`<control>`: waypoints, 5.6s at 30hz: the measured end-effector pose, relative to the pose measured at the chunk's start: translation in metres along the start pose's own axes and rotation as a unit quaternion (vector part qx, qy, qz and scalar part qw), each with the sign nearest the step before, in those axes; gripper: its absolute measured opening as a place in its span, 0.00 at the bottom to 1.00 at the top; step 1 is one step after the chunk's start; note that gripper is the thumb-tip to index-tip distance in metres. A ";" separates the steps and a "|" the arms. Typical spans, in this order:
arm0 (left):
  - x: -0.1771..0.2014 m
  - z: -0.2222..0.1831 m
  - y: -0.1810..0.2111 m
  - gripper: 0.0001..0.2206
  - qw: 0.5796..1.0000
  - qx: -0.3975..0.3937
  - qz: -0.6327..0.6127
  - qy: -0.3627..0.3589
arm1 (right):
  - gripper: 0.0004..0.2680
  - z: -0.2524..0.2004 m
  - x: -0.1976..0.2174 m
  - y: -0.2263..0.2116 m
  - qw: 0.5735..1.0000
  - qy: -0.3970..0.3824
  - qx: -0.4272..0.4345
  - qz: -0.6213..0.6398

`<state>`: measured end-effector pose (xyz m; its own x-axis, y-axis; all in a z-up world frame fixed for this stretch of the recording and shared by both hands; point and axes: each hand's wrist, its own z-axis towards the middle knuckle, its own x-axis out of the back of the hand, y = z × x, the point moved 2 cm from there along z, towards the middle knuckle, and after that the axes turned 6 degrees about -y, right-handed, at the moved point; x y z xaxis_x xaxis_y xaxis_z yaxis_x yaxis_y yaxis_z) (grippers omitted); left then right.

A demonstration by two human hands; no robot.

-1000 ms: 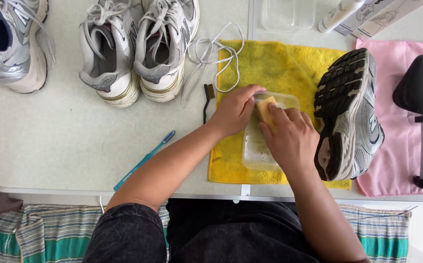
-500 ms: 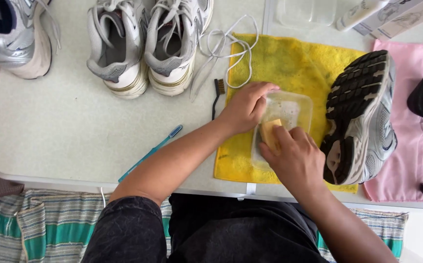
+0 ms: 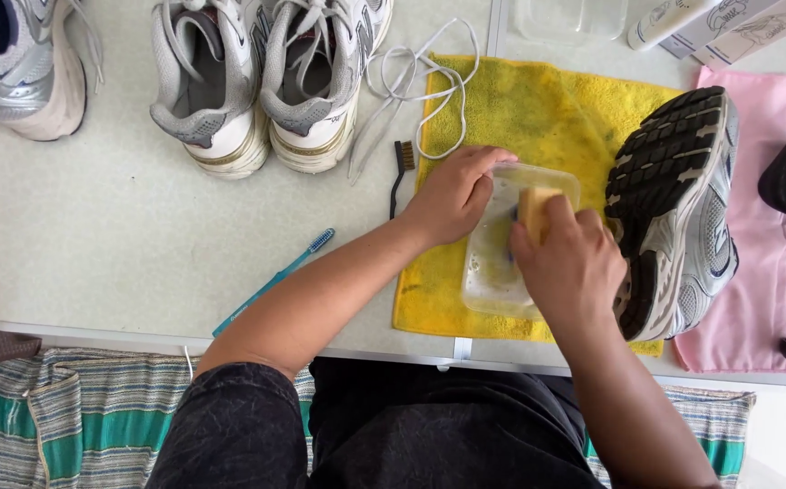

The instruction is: Preparing a soapy cleaning solution in a plastic container by rubbing a cleaning block in water and adding liquid cleaner.

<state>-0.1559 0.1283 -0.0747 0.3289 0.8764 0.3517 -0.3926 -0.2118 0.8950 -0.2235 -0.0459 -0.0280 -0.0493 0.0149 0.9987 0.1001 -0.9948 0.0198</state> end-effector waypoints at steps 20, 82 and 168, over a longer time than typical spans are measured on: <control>-0.001 -0.001 -0.003 0.17 0.999 -0.035 -0.002 0.014 | 0.16 -0.010 -0.001 -0.010 0.998 0.028 0.050 -0.025; -0.004 0.000 -0.008 0.16 1.000 -0.004 0.020 -0.007 | 0.15 -0.029 -0.004 -0.005 0.986 0.157 0.010 -0.062; 0.002 -0.001 0.009 0.16 0.998 -0.052 0.033 0.007 | 0.16 0.002 -0.001 -0.008 0.998 0.025 0.051 0.033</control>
<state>-0.1602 0.1283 -0.0660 0.2870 0.8682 0.4047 -0.5012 -0.2240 0.8359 -0.2218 -0.0381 -0.0292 -0.0892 -0.0585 0.9943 0.2060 -0.9778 -0.0391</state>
